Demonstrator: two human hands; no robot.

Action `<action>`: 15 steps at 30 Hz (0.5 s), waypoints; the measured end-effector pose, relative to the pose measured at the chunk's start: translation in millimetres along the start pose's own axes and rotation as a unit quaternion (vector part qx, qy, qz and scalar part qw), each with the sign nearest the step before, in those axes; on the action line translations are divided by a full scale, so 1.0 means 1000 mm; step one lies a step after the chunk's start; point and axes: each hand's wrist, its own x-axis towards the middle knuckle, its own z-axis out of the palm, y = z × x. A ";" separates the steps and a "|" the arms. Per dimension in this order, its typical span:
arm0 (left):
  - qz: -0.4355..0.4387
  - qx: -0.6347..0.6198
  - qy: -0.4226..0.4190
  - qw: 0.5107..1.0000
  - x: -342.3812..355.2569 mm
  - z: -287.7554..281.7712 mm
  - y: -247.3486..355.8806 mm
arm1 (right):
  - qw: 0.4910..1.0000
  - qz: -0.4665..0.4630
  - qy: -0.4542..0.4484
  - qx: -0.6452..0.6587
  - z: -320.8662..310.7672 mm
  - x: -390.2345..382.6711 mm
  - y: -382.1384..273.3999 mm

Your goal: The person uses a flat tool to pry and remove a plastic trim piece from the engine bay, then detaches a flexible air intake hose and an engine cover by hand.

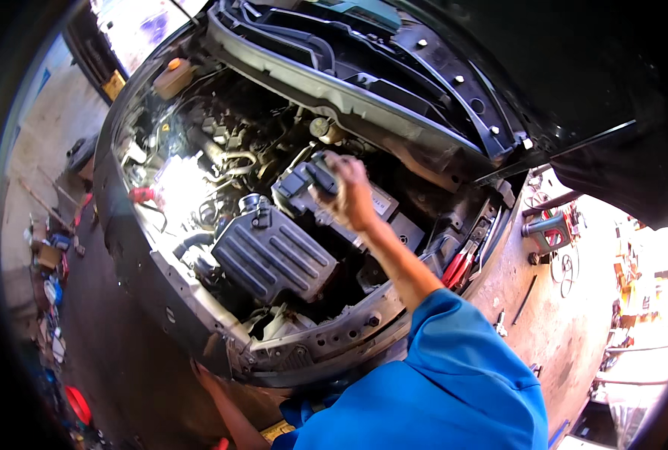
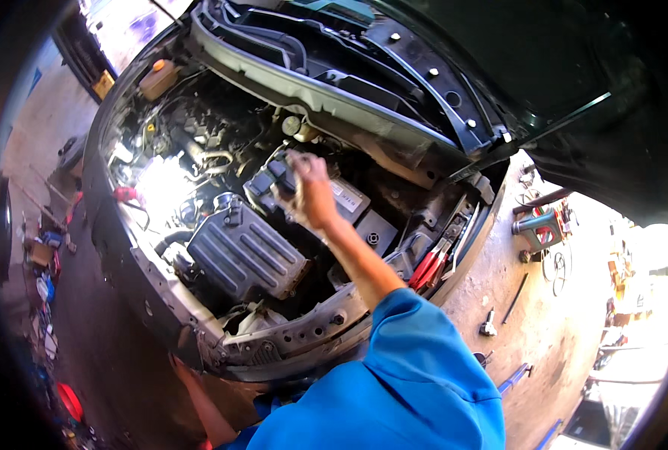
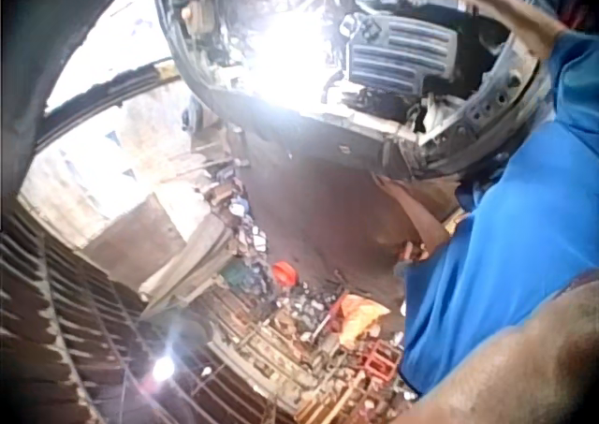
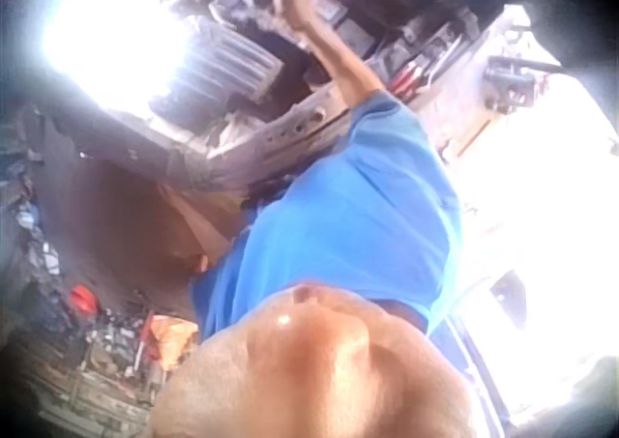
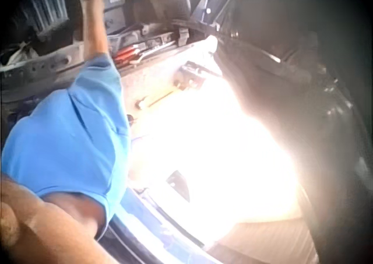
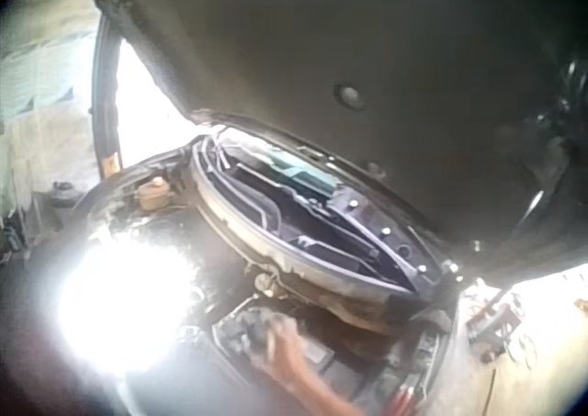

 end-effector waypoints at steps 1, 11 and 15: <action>-0.030 -0.024 0.028 0.999 -0.001 0.002 0.000 | 0.999 -0.015 0.011 -0.046 -0.019 0.018 0.008; -0.001 -0.045 -0.106 0.993 -0.002 0.022 0.023 | 0.900 -0.103 0.048 -0.422 -0.111 0.148 0.126; -0.085 -0.372 -0.181 0.906 0.041 -0.053 -0.045 | 0.915 -0.097 0.084 -0.383 -0.096 0.149 0.154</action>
